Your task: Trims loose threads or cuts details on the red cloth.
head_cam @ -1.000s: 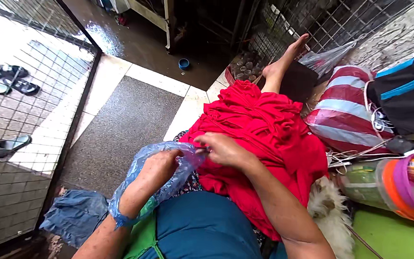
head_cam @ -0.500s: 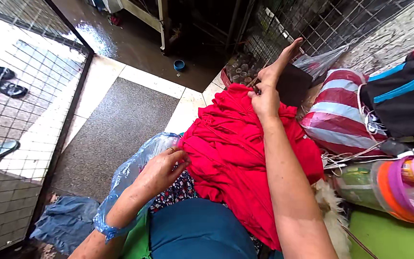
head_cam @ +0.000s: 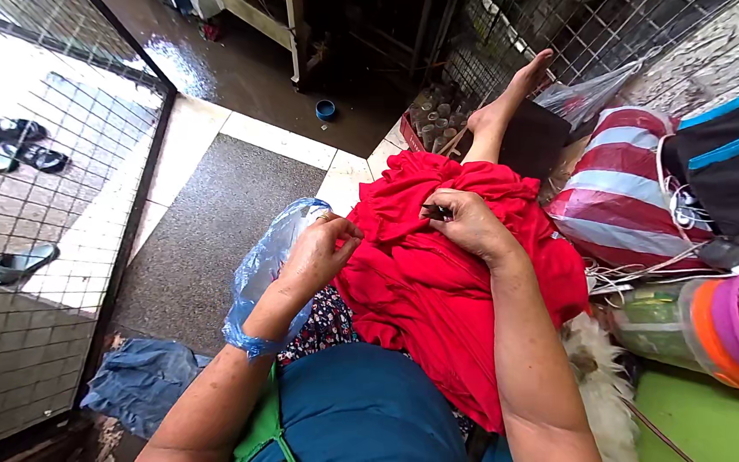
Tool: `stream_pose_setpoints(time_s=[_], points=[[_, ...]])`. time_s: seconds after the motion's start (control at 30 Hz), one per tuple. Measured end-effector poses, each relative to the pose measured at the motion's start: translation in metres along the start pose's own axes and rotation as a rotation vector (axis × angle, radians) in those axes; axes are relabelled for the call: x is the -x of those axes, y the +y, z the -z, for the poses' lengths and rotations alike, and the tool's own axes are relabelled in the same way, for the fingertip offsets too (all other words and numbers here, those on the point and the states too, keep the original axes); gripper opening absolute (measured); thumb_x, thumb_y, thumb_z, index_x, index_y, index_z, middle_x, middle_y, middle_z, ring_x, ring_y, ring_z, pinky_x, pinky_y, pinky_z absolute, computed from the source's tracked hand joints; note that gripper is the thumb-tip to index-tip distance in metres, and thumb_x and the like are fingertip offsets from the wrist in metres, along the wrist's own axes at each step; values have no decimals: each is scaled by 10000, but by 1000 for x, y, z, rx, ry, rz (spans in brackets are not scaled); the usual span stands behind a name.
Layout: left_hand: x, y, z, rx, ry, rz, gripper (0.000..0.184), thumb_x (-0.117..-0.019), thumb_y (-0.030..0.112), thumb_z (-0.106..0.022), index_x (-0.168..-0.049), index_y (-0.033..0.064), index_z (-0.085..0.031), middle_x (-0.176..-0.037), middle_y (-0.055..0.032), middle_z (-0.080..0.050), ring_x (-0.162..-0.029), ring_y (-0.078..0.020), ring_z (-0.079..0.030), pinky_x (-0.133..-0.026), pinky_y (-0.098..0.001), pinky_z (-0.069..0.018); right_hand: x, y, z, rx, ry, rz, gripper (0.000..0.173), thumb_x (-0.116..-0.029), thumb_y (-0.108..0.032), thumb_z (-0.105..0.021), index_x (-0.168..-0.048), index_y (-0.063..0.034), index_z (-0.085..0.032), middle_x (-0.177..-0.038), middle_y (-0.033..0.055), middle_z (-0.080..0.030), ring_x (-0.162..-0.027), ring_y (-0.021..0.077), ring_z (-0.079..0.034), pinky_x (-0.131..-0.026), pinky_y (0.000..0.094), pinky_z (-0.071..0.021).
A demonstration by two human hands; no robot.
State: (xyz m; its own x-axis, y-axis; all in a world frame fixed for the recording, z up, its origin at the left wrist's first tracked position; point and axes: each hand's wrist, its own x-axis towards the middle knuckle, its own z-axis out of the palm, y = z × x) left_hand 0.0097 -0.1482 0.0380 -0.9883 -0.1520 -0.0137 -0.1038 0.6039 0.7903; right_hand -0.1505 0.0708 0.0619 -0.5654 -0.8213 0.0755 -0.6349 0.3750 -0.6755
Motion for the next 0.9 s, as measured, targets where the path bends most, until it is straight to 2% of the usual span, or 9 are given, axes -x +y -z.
stream_pose_setpoints(time_s=[0.17,0.27,0.37,0.43,0.5,0.63,0.73,0.83,0.9], points=[[-3,-7,-22,80,52,61,178,-982,90,-644,-1090,-41,-697,-1055,-213,-678,-865,-287,-687,-817,-462,-572,0,1,0,23,-4,0,37,-870,20,-666,-883,25,-700,-854,116,-662,-791,183,-618,-739,372,-494],[-8,-13,-35,114,71,107,373,-922,34,-694,-1270,-62,-602,-1234,-274,-627,-992,-360,-685,-856,-501,-570,1,1,0,20,0,5,35,-861,24,-658,-870,27,-691,-838,114,-650,-784,179,-606,-725,367,-481],[-15,-24,-47,145,119,85,557,-860,15,-740,-1376,-51,-542,-1354,-327,-542,-1170,-447,-608,-981,-573,-510,3,-4,5,-80,69,-21,83,-905,17,-616,-951,25,-685,-876,79,-646,-790,82,-574,-739,257,-473],[-17,-29,-56,159,209,-54,391,-869,83,-760,-1235,-23,-669,-1315,-309,-578,-1191,-449,-590,-992,-587,-489,4,-5,10,-163,119,-43,120,-931,14,-575,-996,12,-675,-918,42,-646,-800,15,-565,-743,191,-471],[-19,-27,-64,158,317,-207,158,-951,110,-666,-1043,-7,-719,-1227,-255,-639,-1154,-382,-623,-972,-515,-507,9,-3,18,-227,178,-29,141,-928,19,-550,-1013,-3,-660,-968,14,-657,-788,-30,-569,-696,145,-469],[-14,1,-58,266,337,-353,216,-1038,62,-442,-1041,-73,-611,-1127,-210,-685,-1110,-246,-657,-987,-378,-509,26,7,35,-300,311,-31,142,-914,-2,-543,-1022,-54,-620,-978,-62,-639,-749,-71,-546,-655,118,-455],[-17,14,-58,304,324,-185,274,-1060,148,-436,-1117,-81,-575,-1084,-188,-687,-1029,-202,-683,-921,-362,-549,34,17,40,-354,354,-57,161,-896,6,-542,-998,-101,-606,-974,-79,-662,-723,-69,-549,-609,117,-439],[-35,13,-57,328,88,101,511,-1033,335,-574,-1361,-55,-540,-1229,-237,-643,-1115,-321,-650,-970,-514,-520,35,20,41,-313,346,-80,163,-865,30,-525,-936,-90,-610,-940,-64,-676,-781,-51,-589,-669,138,-475],[-45,13,-58,424,60,176,413,-980,293,-681,-1206,-50,-642,-1155,-221,-649,-1036,-296,-643,-925,-497,-513,33,19,39,-234,316,-83,142,-851,36,-518,-911,-37,-623,-923,-15,-665,-847,-21,-600,-758,176,-490]])
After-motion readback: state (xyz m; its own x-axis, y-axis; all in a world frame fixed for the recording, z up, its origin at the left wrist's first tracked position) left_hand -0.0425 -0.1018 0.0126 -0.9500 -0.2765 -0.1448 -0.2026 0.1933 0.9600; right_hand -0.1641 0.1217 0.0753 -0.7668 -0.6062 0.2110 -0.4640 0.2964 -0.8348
